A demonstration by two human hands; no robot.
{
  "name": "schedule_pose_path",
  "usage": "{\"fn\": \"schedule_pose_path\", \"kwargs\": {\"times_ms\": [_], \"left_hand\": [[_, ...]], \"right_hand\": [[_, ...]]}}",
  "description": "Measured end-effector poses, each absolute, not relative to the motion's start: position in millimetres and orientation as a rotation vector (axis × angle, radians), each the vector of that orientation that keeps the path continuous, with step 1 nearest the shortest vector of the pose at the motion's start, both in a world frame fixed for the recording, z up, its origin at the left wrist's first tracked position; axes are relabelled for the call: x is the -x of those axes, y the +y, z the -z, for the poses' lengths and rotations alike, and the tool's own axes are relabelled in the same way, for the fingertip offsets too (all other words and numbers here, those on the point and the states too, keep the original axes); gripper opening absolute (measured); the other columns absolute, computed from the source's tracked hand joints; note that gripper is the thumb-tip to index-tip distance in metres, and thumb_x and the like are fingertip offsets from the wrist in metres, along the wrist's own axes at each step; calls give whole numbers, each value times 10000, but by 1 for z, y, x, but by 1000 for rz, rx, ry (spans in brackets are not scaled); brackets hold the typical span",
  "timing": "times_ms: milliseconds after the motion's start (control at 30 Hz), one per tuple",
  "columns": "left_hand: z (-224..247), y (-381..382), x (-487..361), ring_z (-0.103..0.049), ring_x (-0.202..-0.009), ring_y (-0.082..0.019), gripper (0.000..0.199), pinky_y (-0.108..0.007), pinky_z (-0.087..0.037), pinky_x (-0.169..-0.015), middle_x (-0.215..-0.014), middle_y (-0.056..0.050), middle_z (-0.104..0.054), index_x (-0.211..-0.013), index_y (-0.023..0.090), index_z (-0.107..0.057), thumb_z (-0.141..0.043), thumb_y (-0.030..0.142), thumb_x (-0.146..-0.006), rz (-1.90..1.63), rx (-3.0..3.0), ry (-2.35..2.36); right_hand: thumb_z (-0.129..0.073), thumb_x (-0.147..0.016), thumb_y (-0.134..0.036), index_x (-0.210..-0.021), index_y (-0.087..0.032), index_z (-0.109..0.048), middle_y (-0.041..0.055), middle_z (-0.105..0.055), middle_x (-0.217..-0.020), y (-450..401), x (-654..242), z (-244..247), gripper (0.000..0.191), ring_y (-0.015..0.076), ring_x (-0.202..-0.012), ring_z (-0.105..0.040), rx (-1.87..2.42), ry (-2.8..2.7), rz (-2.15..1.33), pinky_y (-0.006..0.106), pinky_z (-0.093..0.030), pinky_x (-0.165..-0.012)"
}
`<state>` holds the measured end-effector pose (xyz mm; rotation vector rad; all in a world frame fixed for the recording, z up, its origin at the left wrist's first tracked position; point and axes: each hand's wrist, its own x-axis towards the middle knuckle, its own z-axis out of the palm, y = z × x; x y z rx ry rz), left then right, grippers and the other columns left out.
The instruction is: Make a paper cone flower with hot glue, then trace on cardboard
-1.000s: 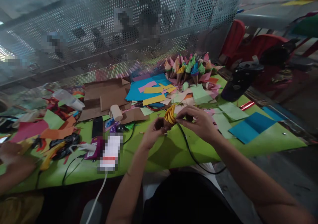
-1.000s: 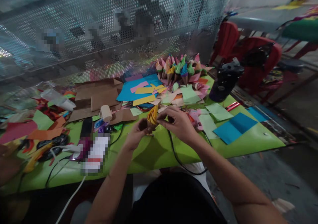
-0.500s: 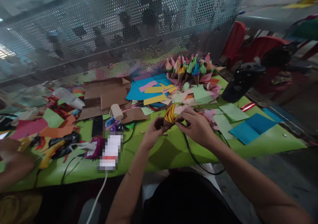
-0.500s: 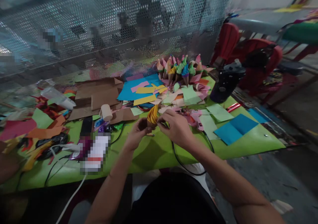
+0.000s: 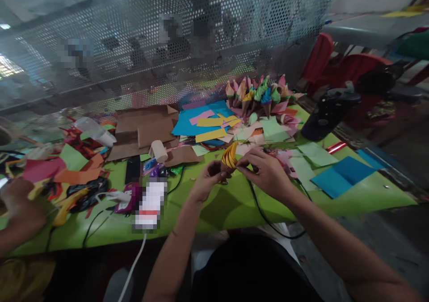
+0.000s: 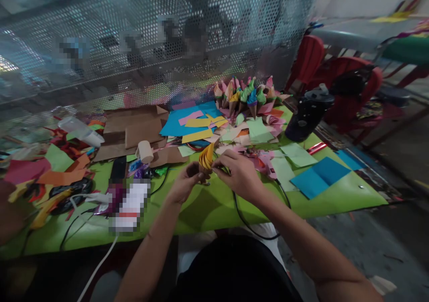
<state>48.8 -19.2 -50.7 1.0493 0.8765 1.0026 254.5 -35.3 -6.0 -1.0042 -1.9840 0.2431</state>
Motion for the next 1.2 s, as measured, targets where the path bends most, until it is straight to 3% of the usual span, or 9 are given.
{"fn": "schedule_pose_path", "kwargs": {"times_ms": [200, 367, 467, 567, 700, 833, 933, 1200], "left_hand": [[46, -20, -42, -697, -814, -185, 524, -294, -562, -679, -967, -60, -721, -1006, 175, -646, -881, 444, -622, -1006, -1101, 924], [48, -11, -27, -693, -830, -185, 488, -296, -515, -750, -965, -70, -718, -1040, 161, -661, -830, 447, -682, -1014, -1209, 1052], [51, -3, -16, -680, -860, -191, 515, -302, -500, -772, -1062, -103, -723, -1077, 152, -669, -812, 458, -688, -1007, -1247, 1135], [52, 4, -7, -663, -1002, -236, 530, -351, -490, -892, -1156, -128, -723, -1114, 147, -691, -796, 465, -703, -1007, -1302, 1184], [55, 12, -4, -643, -1108, -278, 492, -412, -449, -1014, -1209, -138, -717, -1124, 143, -709, -765, 445, -739, -960, -1397, 1228], [60, 20, -7, -661, -1048, -290, 382, -428, -468, -984, -1123, -125, -744, -1034, 152, -727, -743, 405, -747, -882, -1541, 1346], [62, 23, -9, -668, -989, -285, 298, -427, -482, -951, -1056, -109, -754, -976, 176, -728, -750, 347, -732, -853, -1612, 1444], [58, 20, -8, -636, -863, -247, 186, -382, -505, -858, -922, -83, -677, -891, 207, -731, -764, 272, -721, -973, -1816, 1585]], "right_hand": [[-634, -915, -239, -851, -199, -686, 32, -668, -820, -35, -265, 7, 91, 137, -664, -594, 1018, -1904, -296, 244, -438, -582], [-607, -929, -276, -906, -203, -698, 47, -700, -869, -36, -286, 13, 119, 154, -696, -616, 1117, -1857, -289, 263, -456, -606], [-609, -925, -342, -944, -213, -714, 55, -707, -872, -38, -306, 22, 168, 172, -701, -621, 1247, -1820, -275, 285, -466, -622], [-598, -913, -430, -977, -223, -717, 64, -705, -892, -41, -327, 34, 247, 192, -693, -624, 1385, -1785, -277, 308, -469, -621], [-529, -899, -533, -865, -226, -684, 87, -694, -891, -50, -352, 50, 346, 187, -599, -583, 1712, -1694, -185, 327, -416, -565], [-537, -836, -634, -879, -225, -641, 108, -705, -979, -56, -366, 65, 424, 217, -651, -606, 2024, -1605, -137, 329, -375, -560], [-550, -802, -672, -936, -215, -621, 104, -719, -923, -55, -368, 73, 482, 236, -691, -631, 2050, -1603, -227, 312, -377, -560], [-615, -787, -573, -951, -205, -658, 88, -732, -801, -38, -360, 73, 405, 259, -694, -661, 2180, -1644, -279, 289, -332, -541]]}}
